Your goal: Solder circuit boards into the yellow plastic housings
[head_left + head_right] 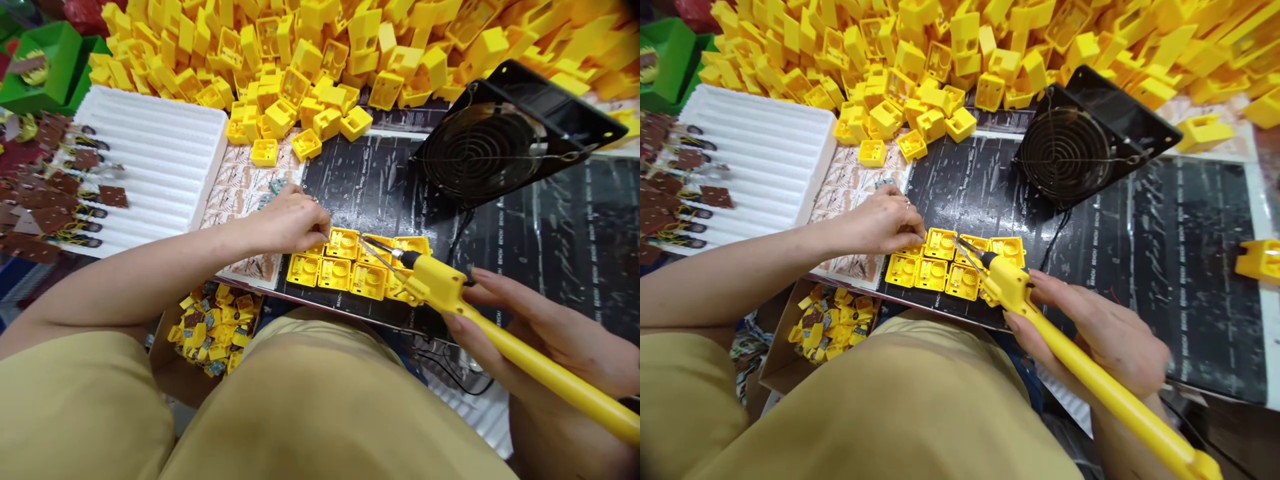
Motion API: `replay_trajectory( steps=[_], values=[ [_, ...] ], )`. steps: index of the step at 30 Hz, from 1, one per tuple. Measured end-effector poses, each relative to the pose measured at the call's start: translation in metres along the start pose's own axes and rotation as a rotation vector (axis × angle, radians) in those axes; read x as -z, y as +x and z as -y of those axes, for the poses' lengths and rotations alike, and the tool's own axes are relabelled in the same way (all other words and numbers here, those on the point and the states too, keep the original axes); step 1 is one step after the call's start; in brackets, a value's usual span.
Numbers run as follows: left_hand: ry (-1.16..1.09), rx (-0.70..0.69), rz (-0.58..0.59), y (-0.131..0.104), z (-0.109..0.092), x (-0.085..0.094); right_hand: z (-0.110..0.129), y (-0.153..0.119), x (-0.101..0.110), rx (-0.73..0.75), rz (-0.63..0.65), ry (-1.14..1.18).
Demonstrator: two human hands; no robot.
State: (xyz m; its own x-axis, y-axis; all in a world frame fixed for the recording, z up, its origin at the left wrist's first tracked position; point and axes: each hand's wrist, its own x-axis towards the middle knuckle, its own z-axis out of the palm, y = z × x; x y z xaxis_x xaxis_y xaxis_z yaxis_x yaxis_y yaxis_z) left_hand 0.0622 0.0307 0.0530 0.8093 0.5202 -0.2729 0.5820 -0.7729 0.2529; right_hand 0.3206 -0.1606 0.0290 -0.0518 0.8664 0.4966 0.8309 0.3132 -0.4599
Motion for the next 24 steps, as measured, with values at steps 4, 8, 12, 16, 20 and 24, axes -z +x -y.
replay_trajectory(
  steps=[4,8,12,16,20,24],
  values=[
    [0.054,0.047,0.013,0.001,-0.007,0.001,0.003,0.012,0.001,0.242,0.083,0.067],
    [0.091,0.03,0.01,0.003,-0.011,0.003,0.009,0.023,-0.001,0.293,0.089,0.155],
    [0.12,0.014,0.019,0.005,-0.012,0.003,0.014,0.031,-0.001,0.337,0.115,0.183],
    [0.14,0.024,0.058,0.007,-0.015,0.005,0.017,0.04,0.0,0.392,0.147,0.142],
    [0.152,0.049,0.115,0.01,-0.019,0.007,0.017,0.048,-0.001,0.491,0.156,0.118],
    [0.171,0.041,0.095,0.011,-0.021,0.009,0.015,0.057,0.002,0.624,0.201,0.078]
  ],
)
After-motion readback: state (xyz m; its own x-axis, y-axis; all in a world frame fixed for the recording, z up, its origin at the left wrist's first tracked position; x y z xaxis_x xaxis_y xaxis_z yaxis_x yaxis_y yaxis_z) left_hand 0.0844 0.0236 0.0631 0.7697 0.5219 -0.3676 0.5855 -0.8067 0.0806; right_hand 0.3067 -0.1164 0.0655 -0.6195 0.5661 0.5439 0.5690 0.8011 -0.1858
